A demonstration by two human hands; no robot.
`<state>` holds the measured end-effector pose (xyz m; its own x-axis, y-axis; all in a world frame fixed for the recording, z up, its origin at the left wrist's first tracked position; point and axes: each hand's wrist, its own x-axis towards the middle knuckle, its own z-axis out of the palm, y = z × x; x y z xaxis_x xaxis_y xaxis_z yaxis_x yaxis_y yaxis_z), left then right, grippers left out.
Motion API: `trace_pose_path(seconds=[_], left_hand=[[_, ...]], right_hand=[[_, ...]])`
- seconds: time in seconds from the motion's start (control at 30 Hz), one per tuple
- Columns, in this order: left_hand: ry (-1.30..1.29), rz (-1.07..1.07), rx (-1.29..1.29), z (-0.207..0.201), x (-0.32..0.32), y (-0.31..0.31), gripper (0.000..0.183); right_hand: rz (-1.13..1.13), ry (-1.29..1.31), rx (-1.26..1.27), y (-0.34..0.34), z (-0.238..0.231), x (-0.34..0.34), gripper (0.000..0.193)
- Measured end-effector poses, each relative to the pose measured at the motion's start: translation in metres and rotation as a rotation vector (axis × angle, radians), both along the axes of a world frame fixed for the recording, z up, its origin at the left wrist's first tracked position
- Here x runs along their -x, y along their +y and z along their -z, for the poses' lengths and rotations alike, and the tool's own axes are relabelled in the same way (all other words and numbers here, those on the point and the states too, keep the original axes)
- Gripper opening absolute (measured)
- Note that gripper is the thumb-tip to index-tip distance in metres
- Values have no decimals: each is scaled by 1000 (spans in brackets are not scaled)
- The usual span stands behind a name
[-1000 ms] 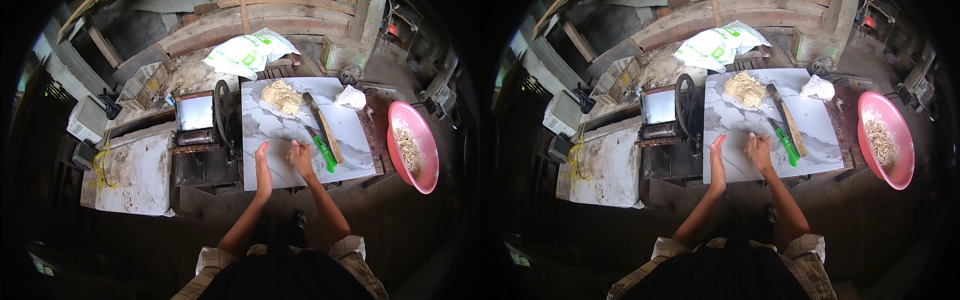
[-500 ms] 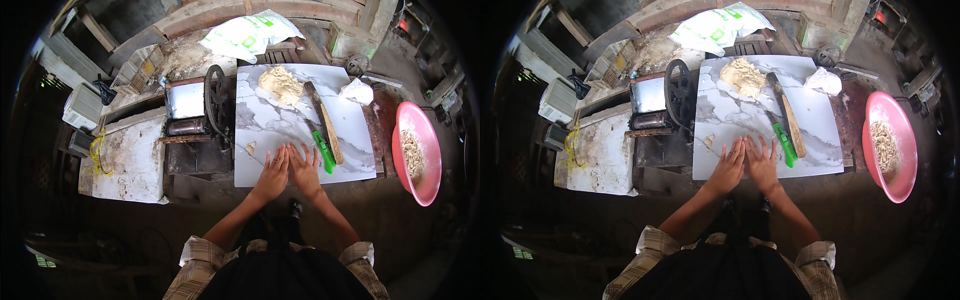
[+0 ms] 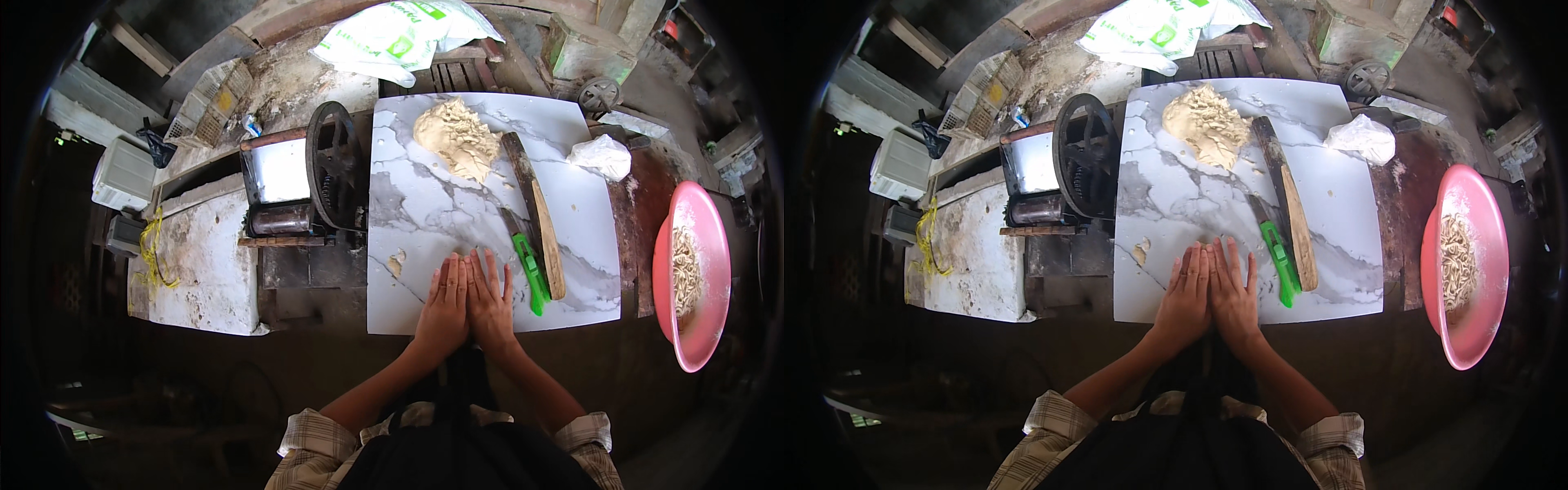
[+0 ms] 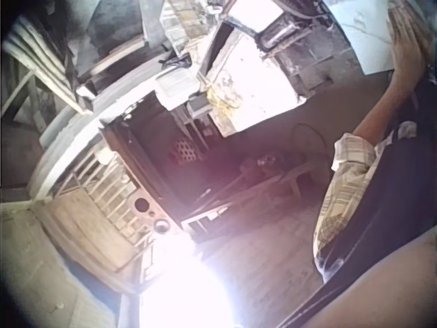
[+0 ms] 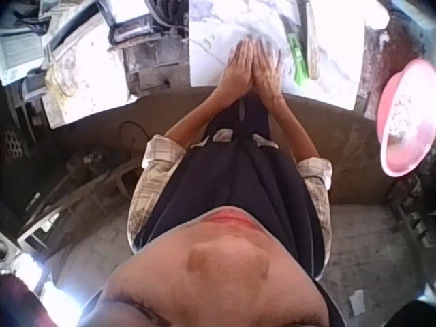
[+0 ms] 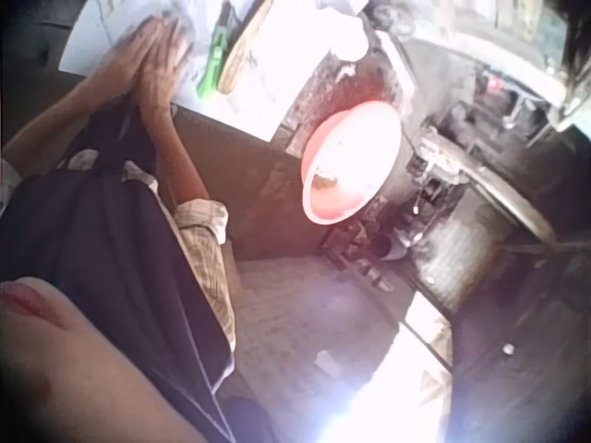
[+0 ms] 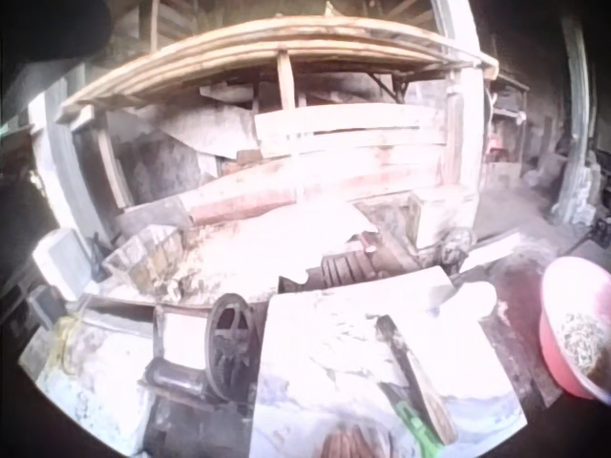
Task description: The person uses a hand-cranked machine to cut dough into noodles, then rolls and cuts more dough on a board.
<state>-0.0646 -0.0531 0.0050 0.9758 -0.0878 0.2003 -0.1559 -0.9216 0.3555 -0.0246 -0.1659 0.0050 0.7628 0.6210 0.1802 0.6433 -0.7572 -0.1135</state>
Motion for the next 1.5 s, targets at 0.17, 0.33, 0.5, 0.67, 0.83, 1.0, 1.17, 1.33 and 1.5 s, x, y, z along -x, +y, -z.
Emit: trace_pose_path(seconds=[0.17,0.33,0.5,0.67,0.83,1.0,1.17,1.33,1.5], left_hand=[[-3,-19,-52,-4,-6,-4,66],[-54,-25,-102,10,-8,5,71],[-78,-52,-10,-8,-14,-10,68],[-56,-85,204,-2,-40,-32,39],[-154,-252,143,19,-55,-60,28],[-214,-339,290,15,-63,-76,26],[-219,-263,861,-41,-82,-113,23],[-158,-149,904,-34,-138,-168,25],[55,-164,715,-10,-168,-220,57]], right_hand=[[-45,-28,32,-5,1,-11,56],[-77,-112,-85,-9,-2,-23,53],[154,-302,-103,-40,-6,-54,44],[244,-221,143,-58,-14,-67,27],[248,-340,102,-57,6,-68,26],[131,-153,-244,-62,10,-72,26],[159,199,-739,-95,-52,-76,22],[148,94,-794,-158,-36,-103,37],[313,-39,-599,-209,17,-126,46]])
